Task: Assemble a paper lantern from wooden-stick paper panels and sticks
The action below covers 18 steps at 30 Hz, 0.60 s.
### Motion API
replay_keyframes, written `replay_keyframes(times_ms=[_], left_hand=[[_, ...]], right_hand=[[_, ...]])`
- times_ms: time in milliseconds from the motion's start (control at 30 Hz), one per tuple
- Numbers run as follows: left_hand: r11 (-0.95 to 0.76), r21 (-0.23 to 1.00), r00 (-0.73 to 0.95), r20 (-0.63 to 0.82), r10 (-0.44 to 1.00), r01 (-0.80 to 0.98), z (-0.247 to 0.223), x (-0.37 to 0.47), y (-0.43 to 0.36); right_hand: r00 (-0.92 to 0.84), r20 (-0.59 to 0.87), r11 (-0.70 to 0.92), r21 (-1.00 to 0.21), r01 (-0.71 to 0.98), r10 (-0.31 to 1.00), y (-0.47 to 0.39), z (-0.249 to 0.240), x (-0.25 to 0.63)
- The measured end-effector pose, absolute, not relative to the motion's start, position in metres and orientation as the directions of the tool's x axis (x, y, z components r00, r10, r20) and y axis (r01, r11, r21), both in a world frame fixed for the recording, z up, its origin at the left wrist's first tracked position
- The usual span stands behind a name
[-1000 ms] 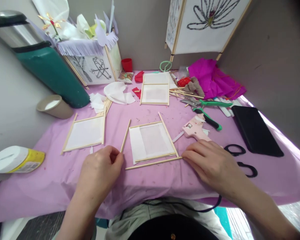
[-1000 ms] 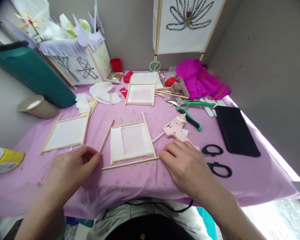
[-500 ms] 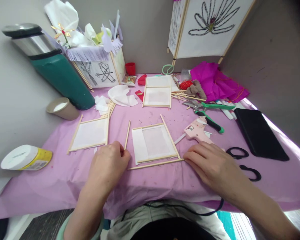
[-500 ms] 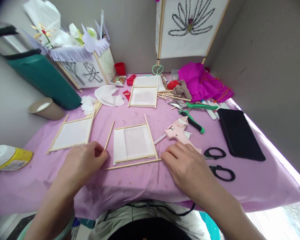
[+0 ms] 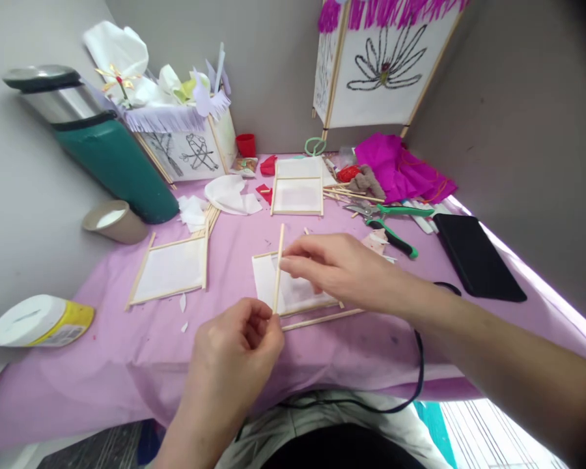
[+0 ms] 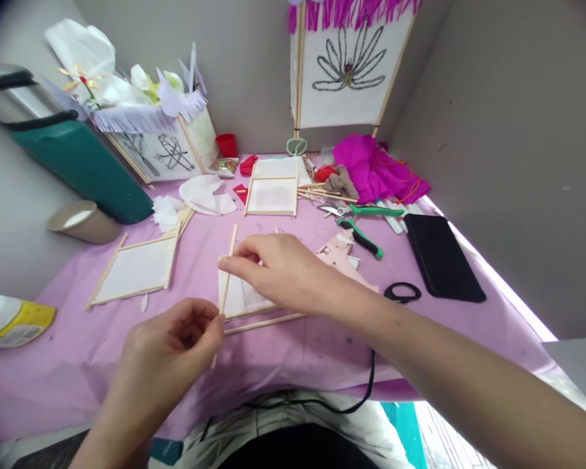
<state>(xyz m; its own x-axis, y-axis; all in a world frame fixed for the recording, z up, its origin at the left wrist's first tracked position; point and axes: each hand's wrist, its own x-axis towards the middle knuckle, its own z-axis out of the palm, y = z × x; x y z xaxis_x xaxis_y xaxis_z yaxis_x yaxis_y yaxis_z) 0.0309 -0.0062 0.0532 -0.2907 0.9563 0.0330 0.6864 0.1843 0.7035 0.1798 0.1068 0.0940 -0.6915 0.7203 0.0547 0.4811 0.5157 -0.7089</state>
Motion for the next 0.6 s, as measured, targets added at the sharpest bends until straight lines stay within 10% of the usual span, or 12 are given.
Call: replay_keyframes(times_ms=[233,600], left_hand=[[0.165,0.746,-0.323,0.071,0.944,0.645,0.044,0.027,-0.012],[0.238,0.734,-0.331,-0.019,0.943,0.636,0.033,-0.005,-0.001]], right_hand=[[-0.727,-0.170,0.250,-0.867,0.431,0.665,0.124,0.073,0.132],[-0.680,-0.106,0.368,-0.774,0.514,0.726,0.134,0.075,0.120]])
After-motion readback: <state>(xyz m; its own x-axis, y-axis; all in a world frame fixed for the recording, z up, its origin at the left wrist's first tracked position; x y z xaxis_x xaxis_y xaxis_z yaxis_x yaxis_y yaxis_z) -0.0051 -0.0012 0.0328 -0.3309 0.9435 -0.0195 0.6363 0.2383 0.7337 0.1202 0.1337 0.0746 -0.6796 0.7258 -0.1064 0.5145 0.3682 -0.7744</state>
